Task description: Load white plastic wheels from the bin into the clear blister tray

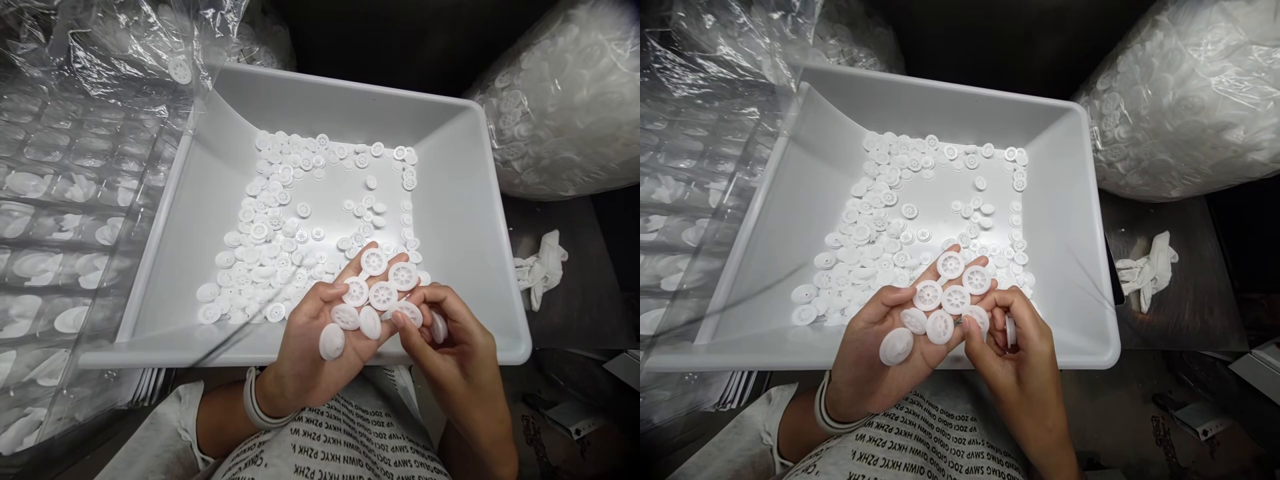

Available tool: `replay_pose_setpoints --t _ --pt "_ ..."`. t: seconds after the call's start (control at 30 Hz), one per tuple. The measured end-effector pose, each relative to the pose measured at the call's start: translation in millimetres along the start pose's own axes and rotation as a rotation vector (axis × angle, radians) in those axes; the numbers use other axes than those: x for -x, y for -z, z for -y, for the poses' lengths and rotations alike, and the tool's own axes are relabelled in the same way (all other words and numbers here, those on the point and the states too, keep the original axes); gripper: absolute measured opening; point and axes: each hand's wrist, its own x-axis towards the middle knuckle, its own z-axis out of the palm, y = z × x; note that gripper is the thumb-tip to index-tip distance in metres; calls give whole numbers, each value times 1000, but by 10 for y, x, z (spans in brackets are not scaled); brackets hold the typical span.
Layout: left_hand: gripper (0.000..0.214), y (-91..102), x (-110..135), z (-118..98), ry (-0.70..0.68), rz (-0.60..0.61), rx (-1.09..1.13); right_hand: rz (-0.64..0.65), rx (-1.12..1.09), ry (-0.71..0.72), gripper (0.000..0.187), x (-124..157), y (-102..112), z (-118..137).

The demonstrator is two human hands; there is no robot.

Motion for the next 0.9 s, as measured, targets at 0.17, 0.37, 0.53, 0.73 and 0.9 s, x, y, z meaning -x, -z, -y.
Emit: replay_pose_setpoints --t 0.17,0.37,0.53,0.73,0.9 --pt "65 -3 1 -1 -24 16 10 3 -665 -119 14 -52 62 3" --pt "62 24 0 -18 -26 34 10 -41 -551 24 10 -9 64 36" --pt "64 43 -16 -11 -28 21 8 -22 272 442 27 106 -124 70" --pt "60 34 -18 0 -49 0 13 -72 480 605 37 147 -106 17" --pt "52 23 -8 -11 -51 64 18 -286 539 660 53 114 77 -109"
